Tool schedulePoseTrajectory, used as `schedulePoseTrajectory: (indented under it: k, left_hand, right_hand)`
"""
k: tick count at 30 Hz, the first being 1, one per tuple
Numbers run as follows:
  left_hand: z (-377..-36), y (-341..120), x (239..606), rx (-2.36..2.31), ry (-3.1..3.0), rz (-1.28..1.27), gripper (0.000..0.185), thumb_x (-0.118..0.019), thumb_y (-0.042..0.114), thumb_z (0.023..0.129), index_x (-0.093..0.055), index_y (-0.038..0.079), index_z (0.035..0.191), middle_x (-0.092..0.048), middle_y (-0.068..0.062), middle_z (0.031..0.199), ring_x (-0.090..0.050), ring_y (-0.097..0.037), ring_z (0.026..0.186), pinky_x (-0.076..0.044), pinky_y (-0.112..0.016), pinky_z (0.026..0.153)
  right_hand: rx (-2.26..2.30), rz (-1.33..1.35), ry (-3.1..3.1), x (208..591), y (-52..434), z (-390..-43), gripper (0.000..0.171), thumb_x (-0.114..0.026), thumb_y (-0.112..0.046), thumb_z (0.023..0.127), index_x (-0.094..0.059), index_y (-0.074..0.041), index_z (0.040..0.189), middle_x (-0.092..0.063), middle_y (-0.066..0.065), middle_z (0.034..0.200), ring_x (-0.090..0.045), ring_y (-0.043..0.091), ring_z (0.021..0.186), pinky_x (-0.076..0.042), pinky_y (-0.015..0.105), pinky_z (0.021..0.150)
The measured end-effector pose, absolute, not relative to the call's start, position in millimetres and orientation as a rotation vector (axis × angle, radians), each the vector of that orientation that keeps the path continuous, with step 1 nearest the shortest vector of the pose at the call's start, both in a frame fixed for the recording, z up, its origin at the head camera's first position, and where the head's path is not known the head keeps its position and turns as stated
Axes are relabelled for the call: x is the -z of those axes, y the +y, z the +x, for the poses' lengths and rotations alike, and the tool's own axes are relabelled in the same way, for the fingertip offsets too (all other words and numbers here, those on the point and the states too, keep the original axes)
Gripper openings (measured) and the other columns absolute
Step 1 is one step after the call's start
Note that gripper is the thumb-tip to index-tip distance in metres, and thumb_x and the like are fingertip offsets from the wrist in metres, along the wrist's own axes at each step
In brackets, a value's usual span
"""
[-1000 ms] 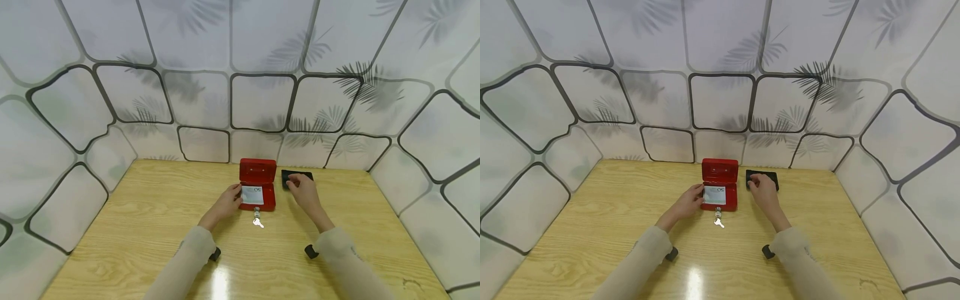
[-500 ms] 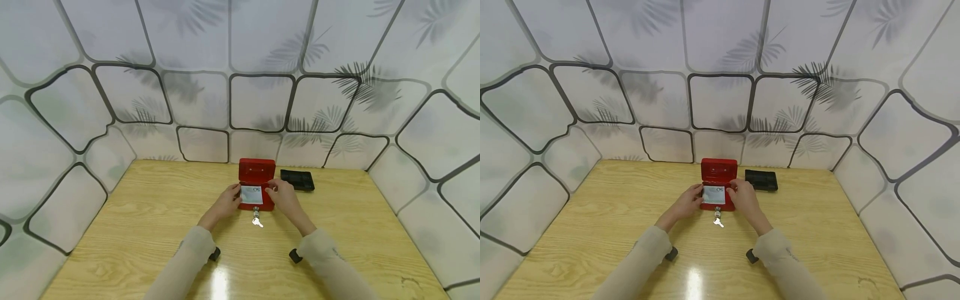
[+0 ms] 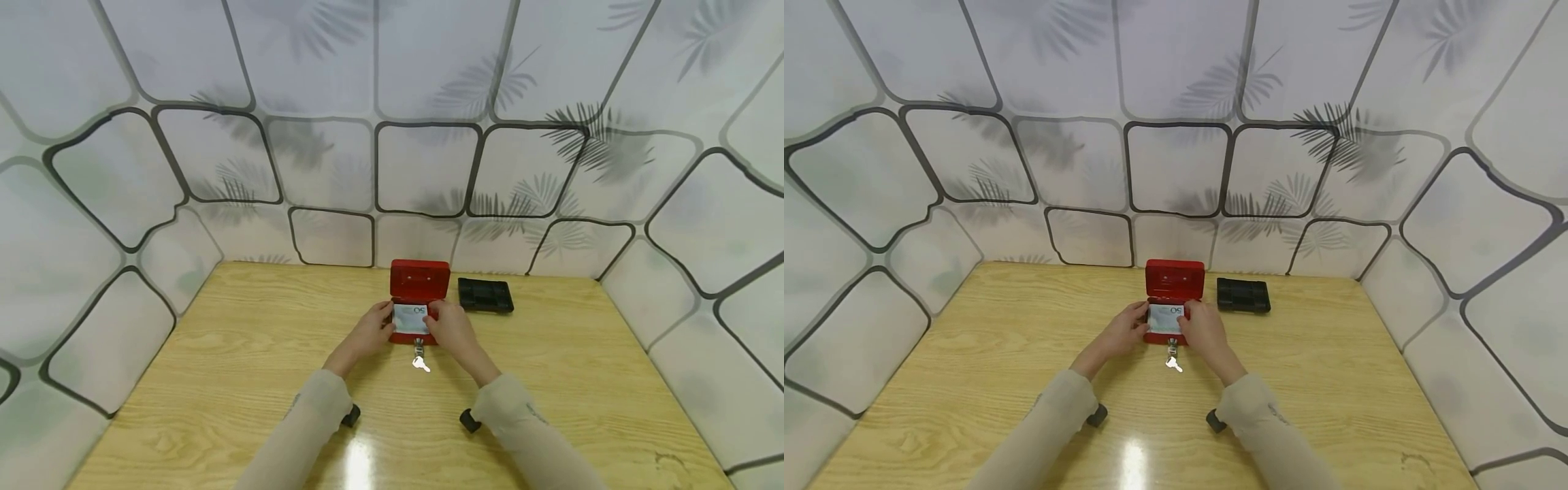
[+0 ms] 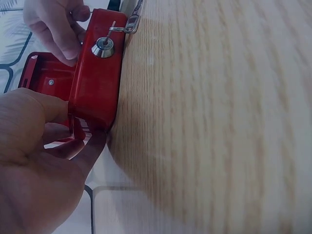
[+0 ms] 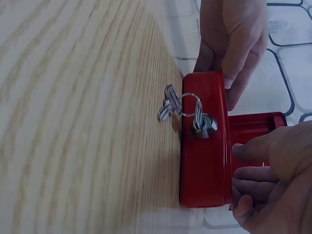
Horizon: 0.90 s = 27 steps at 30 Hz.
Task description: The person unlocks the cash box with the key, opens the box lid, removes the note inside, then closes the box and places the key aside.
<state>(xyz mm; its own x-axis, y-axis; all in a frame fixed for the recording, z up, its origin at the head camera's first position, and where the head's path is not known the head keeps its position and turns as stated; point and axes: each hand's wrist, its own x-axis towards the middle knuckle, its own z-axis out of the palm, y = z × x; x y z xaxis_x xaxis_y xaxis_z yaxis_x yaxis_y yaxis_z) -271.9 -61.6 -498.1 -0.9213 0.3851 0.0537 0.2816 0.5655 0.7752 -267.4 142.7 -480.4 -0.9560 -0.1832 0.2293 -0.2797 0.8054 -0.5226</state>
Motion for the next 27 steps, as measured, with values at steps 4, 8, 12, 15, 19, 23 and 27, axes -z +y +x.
schedulePoseTrajectory:
  k: [4,8,12,15,19,23,27]
  left_hand:
    - [-272,-61,499,-1.294,2.668,0.566,0.054,-0.055,0.001,0.104,-0.036,-0.014,0.152,-0.035,-0.031,0.157,-0.042,-0.041,0.142,-0.038,-0.051,0.116]
    - [-272,-61,500,-1.287,2.675,0.565,0.054,-0.055,0.001,0.104,-0.036,-0.014,0.153,-0.036,-0.031,0.157,-0.042,-0.041,0.143,-0.038,-0.051,0.116]
    - [-271,-62,499,-1.297,2.673,0.557,0.054,-0.055,0.002,0.104,-0.036,-0.013,0.153,-0.036,-0.03,0.157,-0.042,-0.041,0.142,-0.037,-0.051,0.117]
    - [-270,-62,499,-1.31,2.664,0.552,0.054,-0.055,0.002,0.105,-0.036,-0.013,0.153,-0.036,-0.03,0.158,-0.044,-0.04,0.141,-0.038,-0.051,0.117]
    - [-270,-61,499,-1.321,2.663,0.557,0.054,-0.055,0.001,0.104,-0.036,-0.013,0.153,-0.037,-0.03,0.158,-0.044,-0.04,0.141,-0.038,-0.05,0.117]
    - [-270,-62,499,-1.312,2.666,0.559,0.054,-0.055,0.001,0.104,-0.036,-0.013,0.153,-0.036,-0.03,0.158,-0.043,-0.041,0.142,-0.037,-0.051,0.117]
    - [-270,-62,499,-1.303,2.667,0.559,0.055,-0.055,0.001,0.104,-0.036,-0.013,0.153,-0.036,-0.03,0.158,-0.044,-0.041,0.141,-0.038,-0.051,0.117]
  right_hand:
    - [-0.793,0.311,-2.879,480,137,-267,0.01,-0.076,-0.008,0.091,-0.07,0.0,0.088,-0.068,0.009,0.077,-0.057,0.023,0.068,-0.052,0.039,0.062]
    - [-0.748,0.227,-2.932,477,131,-265,0.012,-0.075,-0.01,0.091,-0.068,-0.004,0.083,-0.064,0.005,0.072,-0.056,0.022,0.065,-0.048,0.037,0.056]
    - [-0.677,0.167,-3.01,475,126,-266,0.014,-0.074,-0.014,0.092,-0.067,-0.004,0.085,-0.065,0.007,0.075,-0.058,0.022,0.066,-0.049,0.039,0.056]
    - [-0.619,0.154,-3.047,477,124,-267,0.017,-0.074,-0.016,0.092,-0.066,-0.004,0.083,-0.064,0.007,0.073,-0.058,0.022,0.065,-0.049,0.039,0.055]
    - [-0.589,0.159,-3.056,479,123,-268,0.019,-0.074,-0.017,0.092,-0.066,-0.006,0.079,-0.062,0.005,0.071,-0.057,0.021,0.064,-0.048,0.039,0.053]
    - [-0.609,0.151,-3.05,478,122,-267,0.017,-0.074,-0.014,0.091,-0.066,-0.008,0.078,-0.062,0.004,0.07,-0.057,0.021,0.064,-0.046,0.038,0.053]
    - [-0.703,0.125,-3.022,478,122,-267,0.013,-0.072,-0.011,0.089,-0.066,-0.009,0.078,-0.059,0.001,0.067,-0.054,0.02,0.063,-0.042,0.035,0.052]
